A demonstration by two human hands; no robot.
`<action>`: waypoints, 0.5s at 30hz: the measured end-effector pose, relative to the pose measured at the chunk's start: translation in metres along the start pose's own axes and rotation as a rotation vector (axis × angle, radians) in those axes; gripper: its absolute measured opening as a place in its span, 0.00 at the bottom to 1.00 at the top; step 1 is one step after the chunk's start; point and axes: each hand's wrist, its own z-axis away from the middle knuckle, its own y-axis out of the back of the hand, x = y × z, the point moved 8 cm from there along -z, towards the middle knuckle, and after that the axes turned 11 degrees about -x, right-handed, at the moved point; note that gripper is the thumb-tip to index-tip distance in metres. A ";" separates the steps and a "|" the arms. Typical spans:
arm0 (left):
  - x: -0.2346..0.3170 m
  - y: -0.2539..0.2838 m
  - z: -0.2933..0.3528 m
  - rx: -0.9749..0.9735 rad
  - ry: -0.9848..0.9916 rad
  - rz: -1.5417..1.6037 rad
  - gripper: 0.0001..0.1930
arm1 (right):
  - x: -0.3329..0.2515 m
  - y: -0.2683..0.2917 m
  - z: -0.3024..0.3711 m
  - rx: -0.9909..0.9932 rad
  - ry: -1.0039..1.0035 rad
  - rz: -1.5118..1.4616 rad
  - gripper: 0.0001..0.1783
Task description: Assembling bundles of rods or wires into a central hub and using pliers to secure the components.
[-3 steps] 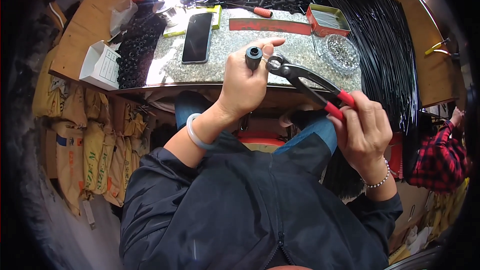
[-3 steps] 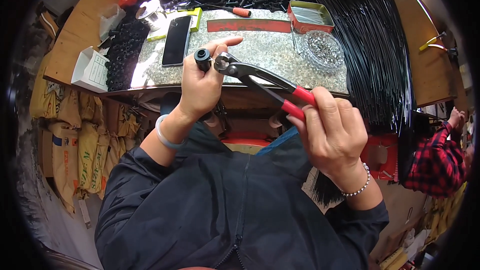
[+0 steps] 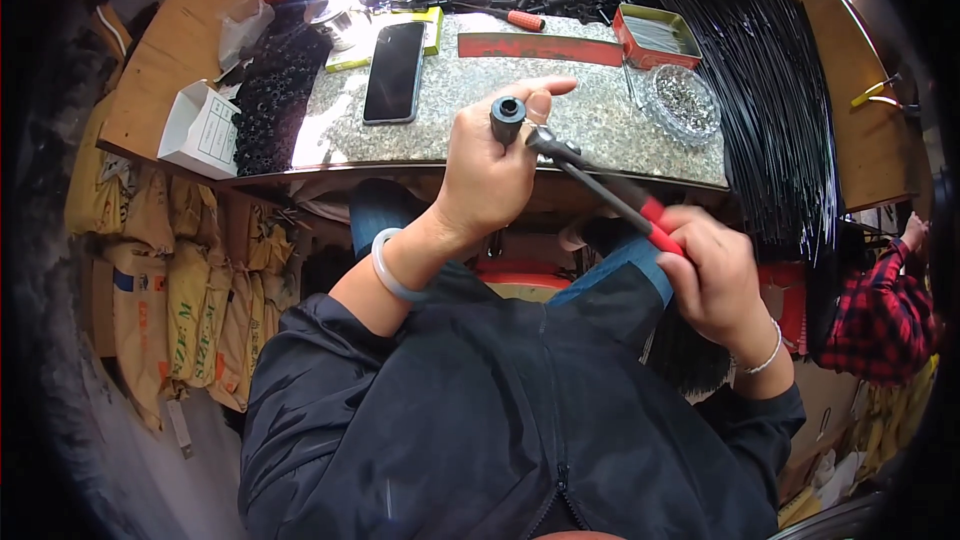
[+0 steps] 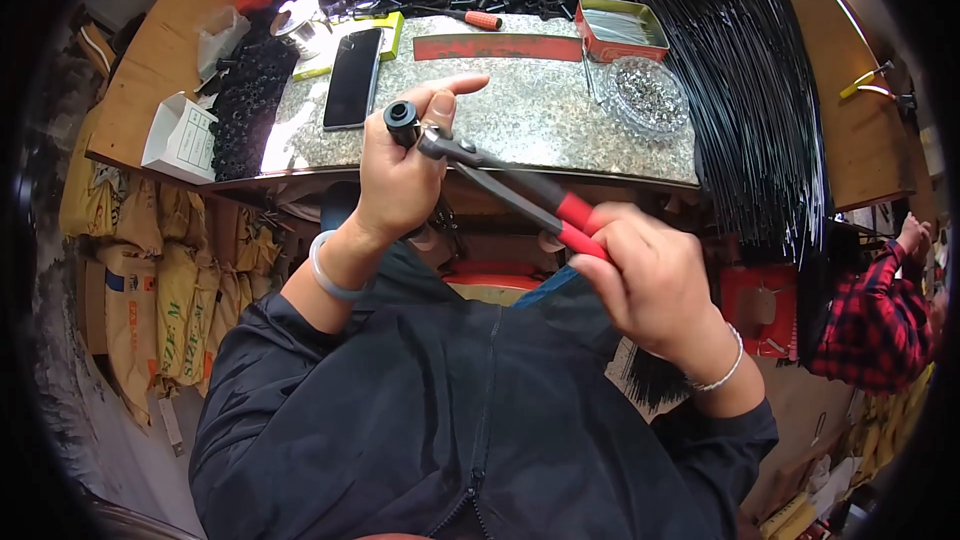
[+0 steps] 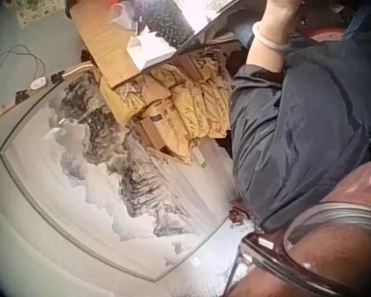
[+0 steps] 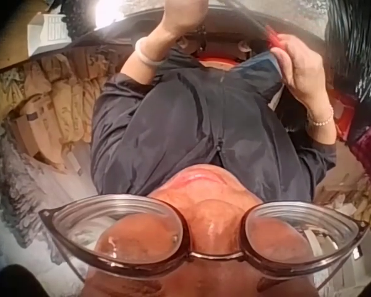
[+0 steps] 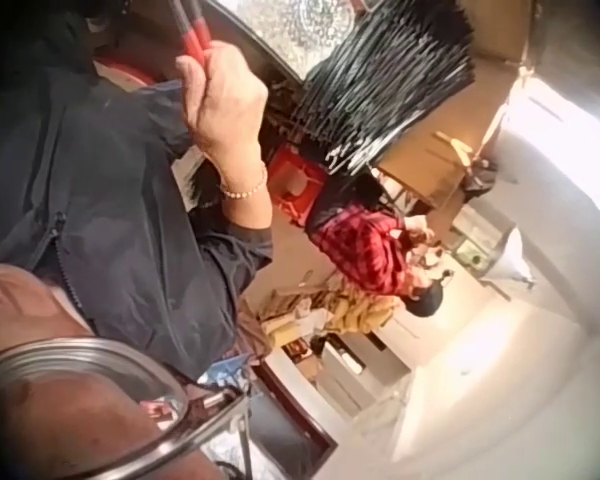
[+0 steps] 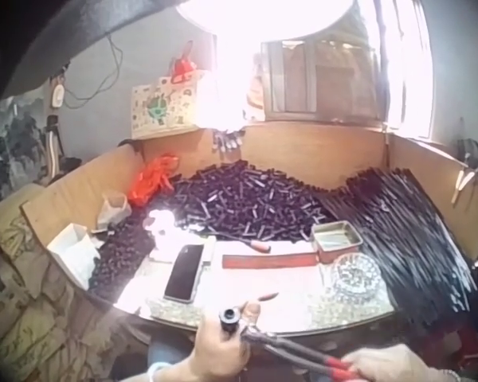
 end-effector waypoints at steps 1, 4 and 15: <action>0.002 -0.002 0.001 -0.015 0.010 0.026 0.14 | 0.018 -0.028 0.007 -0.329 -0.304 -0.752 0.05; 0.002 -0.006 0.001 -0.043 -0.017 0.018 0.15 | -0.009 -0.080 0.019 -0.704 -0.338 -1.674 0.13; 0.007 -0.014 0.010 -0.099 -0.030 0.000 0.16 | -0.002 -0.082 0.025 -0.751 -0.400 -1.466 0.29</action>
